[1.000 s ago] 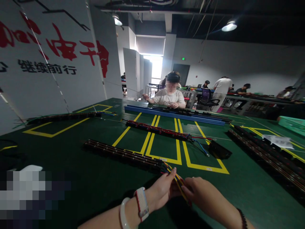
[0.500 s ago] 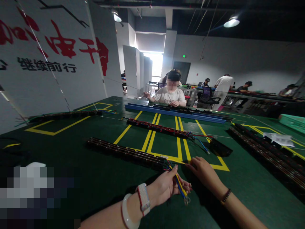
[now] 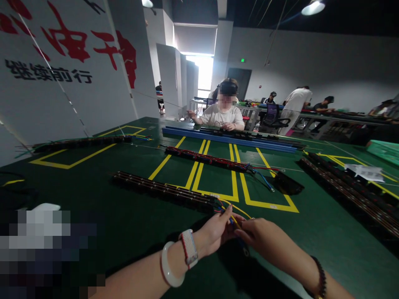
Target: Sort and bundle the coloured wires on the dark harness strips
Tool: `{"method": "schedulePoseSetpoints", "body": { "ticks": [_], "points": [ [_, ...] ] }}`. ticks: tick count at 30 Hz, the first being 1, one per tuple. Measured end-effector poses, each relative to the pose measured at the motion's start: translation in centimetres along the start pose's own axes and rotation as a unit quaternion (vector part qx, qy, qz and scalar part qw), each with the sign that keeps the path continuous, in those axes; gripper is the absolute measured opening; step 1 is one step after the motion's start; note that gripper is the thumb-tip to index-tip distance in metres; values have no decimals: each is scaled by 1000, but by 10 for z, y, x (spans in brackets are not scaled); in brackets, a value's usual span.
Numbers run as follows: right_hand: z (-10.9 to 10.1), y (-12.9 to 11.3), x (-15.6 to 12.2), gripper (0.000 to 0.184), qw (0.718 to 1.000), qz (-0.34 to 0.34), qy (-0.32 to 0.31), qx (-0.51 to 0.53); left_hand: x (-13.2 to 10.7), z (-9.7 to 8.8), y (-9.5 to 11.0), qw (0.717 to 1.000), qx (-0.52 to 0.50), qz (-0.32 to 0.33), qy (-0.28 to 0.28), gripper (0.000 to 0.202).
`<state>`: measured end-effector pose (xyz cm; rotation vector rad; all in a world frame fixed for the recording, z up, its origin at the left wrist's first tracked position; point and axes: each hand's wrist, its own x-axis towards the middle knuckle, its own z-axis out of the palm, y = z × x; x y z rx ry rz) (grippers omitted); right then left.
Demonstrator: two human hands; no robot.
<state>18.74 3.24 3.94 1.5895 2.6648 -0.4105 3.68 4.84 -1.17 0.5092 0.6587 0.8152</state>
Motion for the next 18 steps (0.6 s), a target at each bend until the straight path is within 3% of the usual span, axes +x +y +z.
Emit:
{"method": "schedulePoseSetpoints", "body": {
  "ticks": [3, 7, 13, 18],
  "points": [
    [-5, 11, 3, 31, 1000, 21, 4, -10, -1, 1, -1, 1000, -5, 16, -22, 30],
    [-6, 21, 7, 33, 992, 74, 54, -87, -3, 1, -1, 999, 12, 4, -48, 24],
    [-2, 27, 12, 32, 990, 88, 77, -76, -5, 0, 2, 999, 50, -20, -1, 23],
    [-21, 27, 13, 28, 985, 68, 157, -3, -6, 4, 7, 996, 71, -45, 31, 25]
  ]
}}
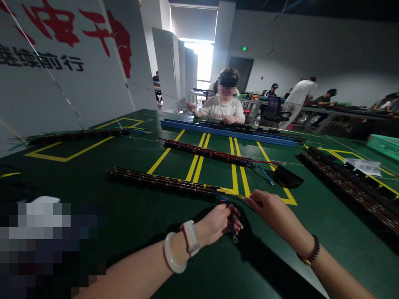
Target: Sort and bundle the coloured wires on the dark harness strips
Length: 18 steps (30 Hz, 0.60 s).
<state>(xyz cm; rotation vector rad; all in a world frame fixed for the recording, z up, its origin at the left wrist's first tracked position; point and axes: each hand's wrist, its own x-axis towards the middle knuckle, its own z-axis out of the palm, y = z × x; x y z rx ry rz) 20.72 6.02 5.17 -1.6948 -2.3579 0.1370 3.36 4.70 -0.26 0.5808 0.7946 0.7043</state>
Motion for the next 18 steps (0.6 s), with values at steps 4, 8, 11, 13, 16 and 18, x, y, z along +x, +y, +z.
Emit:
{"method": "schedulePoseSetpoints", "body": {
  "ticks": [4, 8, 11, 13, 16, 18],
  "points": [
    [-22, -18, 17, 30, 998, -34, 45, 24, 2, -3, -1, 999, -22, -2, -24, 28],
    [-36, -41, 46, 26, 995, -79, 61, 30, 6, -9, -7, 997, -38, 30, -65, 23],
    [-40, -54, 67, 18, 993, -79, 57, 63, 10, -13, -11, 996, -39, 28, -75, 22],
    [-41, -63, 77, 20, 991, -89, 45, 84, 13, -15, -12, 996, -32, 27, -83, 24],
    [-31, -85, 85, 20, 987, -133, 23, 91, 17, -14, -11, 997, -16, 14, -81, 26],
    [-18, -105, 88, 16, 986, -155, 5, 53, 17, -12, -9, 996, -11, -5, -86, 25]
  ]
}}
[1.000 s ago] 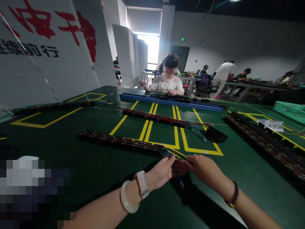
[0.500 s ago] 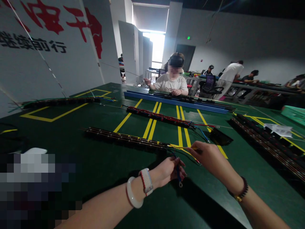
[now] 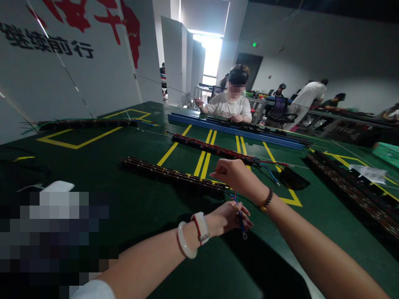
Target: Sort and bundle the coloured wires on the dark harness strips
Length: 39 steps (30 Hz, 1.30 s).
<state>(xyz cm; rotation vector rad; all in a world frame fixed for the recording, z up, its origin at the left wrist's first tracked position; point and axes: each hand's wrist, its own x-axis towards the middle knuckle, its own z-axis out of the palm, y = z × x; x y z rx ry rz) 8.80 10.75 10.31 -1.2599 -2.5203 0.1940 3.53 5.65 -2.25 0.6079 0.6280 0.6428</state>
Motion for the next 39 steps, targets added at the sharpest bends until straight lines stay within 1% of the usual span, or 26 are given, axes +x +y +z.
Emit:
{"method": "schedulePoseSetpoints", "body": {
  "ticks": [2, 4, 6, 7, 9, 11, 13, 14, 16, 17, 19, 22, 24, 26, 28, 29, 30, 31, 32, 34, 36, 39],
  "points": [
    [17, -17, 7, 12, 997, -15, -30, -64, -2, 2, 4, 1000, -12, -3, -23, 24],
    [28, -29, 10, 13, 991, -30, -53, -118, -4, 4, 6, 998, -36, 8, -50, 24],
    [27, -32, 7, 19, 991, -44, -49, -116, -6, 4, 7, 997, -46, 11, -52, 23],
    [22, -29, 2, 25, 994, -48, -35, -88, -6, 4, 7, 998, -42, 3, -38, 24],
    [9, -13, -13, 36, 999, -42, 15, 8, -5, 3, 6, 1000, -29, -5, -6, 28],
    [-3, 15, -34, 43, 990, -3, 79, 117, -5, 3, 4, 1000, -26, 1, 14, 33],
    [-3, 51, -58, 44, 975, 62, 142, 160, -6, 4, 5, 1000, -20, 4, 18, 34],
    [1, 69, -70, 44, 970, 90, 157, 162, -6, 5, 5, 1000, -13, 0, 20, 34],
    [18, 101, -91, 45, 970, 124, 138, 158, -8, 7, 7, 1000, 3, -10, 27, 33],
    [28, 113, -100, 45, 968, 135, 122, 172, -9, 9, 8, 999, 8, -11, 30, 33],
    [46, 128, -113, 43, 968, 138, 75, 194, -10, 10, 9, 999, 14, -7, 35, 32],
    [61, 132, -119, 39, 971, 119, 24, 206, -12, 12, 9, 999, 33, 1, 40, 32],
    [64, 130, -118, 37, 975, 98, 13, 199, -12, 12, 10, 997, 65, 1, 48, 31],
    [64, 129, -115, 34, 979, 76, 3, 189, -13, 10, 13, 990, 125, -13, 59, 31],
    [65, 130, -114, 33, 980, 66, 0, 189, -14, 6, 20, 973, 218, -37, 71, 34],
    [65, 131, -114, 33, 979, 67, 3, 193, -16, 4, 25, 957, 277, -51, 75, 36],
    [66, 132, -114, 33, 978, 68, 7, 198, -19, 2, 30, 936, 337, -67, 79, 37],
    [66, 133, -115, 33, 977, 71, 12, 201, -21, 0, 37, 912, 397, -81, 69, 37],
    [67, 133, -115, 33, 977, 74, 16, 202, -24, -1, 43, 885, 450, -107, 59, 38],
    [67, 134, -116, 32, 976, 76, 18, 203, -29, -4, 55, 865, 481, -140, 42, 39],
    [66, 133, -116, 32, 976, 76, 19, 204, -32, -5, 63, 831, 526, -179, 17, 40],
    [64, 131, -116, 33, 975, 74, 22, 206, -33, -8, 68, 797, 573, -193, 20, 42]
  ]
}}
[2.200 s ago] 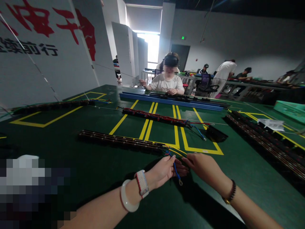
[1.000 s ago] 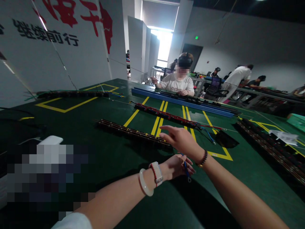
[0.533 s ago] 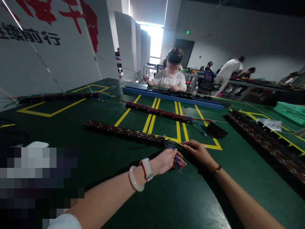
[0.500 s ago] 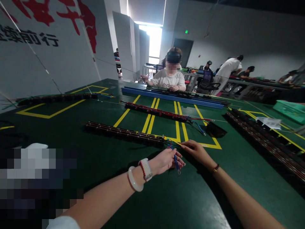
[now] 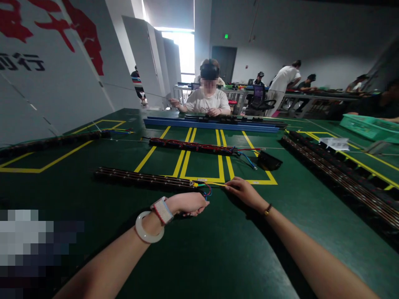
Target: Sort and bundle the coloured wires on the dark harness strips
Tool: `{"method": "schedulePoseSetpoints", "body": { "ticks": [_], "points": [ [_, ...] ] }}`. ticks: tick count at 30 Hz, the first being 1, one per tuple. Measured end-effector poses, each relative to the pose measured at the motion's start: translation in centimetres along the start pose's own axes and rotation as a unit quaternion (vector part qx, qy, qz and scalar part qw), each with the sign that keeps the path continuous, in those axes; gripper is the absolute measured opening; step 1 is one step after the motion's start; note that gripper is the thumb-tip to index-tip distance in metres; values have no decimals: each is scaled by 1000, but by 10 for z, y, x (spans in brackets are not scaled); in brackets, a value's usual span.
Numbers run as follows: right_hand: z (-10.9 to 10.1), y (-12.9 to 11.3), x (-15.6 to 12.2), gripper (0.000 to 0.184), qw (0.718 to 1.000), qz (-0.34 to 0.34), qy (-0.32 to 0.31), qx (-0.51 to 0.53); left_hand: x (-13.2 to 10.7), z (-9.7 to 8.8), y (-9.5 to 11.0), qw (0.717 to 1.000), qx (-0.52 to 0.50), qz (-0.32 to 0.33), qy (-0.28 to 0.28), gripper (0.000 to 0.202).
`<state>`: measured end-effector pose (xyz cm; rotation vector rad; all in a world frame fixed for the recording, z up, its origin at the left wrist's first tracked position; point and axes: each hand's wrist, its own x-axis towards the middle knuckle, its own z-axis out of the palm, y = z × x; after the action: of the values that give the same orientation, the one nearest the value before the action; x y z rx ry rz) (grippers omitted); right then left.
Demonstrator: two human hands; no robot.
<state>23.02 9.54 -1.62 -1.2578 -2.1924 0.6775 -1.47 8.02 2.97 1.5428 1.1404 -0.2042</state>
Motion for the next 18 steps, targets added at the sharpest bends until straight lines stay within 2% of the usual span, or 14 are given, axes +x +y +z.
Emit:
{"method": "schedulePoseSetpoints", "body": {
  "ticks": [3, 6, 9, 11, 12, 13, 14, 16, 18],
  "points": [
    [0, -1, 0, 33, 1000, -3, 1, 0, 0, 1, -1, 1000, 25, 9, 3, 46],
    [1, -1, -1, 31, 1000, -11, -3, 0, -1, 8, 1, 996, 29, 82, -1, 54],
    [2, -3, -2, 31, 1000, -15, 14, -10, -5, 21, 6, 987, 40, 141, 61, 56],
    [1, -5, -3, 30, 997, -23, 65, -38, -9, 34, 13, 973, 81, 176, 129, 54],
    [1, -7, -4, 30, 992, -34, 103, -58, -11, 41, 16, 944, 143, 229, 189, 52],
    [0, -11, -5, 29, 985, -50, 145, -81, -13, 50, 19, 904, 209, 288, 240, 50],
    [-1, -16, -7, 28, 974, -72, 188, -104, -14, 58, 21, 863, 267, 340, 262, 47],
    [-1, -32, -12, 26, 946, -129, 255, -149, -13, 76, 22, 799, 359, 406, 261, 42],
    [1, -57, -18, 30, 921, -207, 275, -184, -9, 91, 18, 736, 436, 467, 222, 41]
  ]
}}
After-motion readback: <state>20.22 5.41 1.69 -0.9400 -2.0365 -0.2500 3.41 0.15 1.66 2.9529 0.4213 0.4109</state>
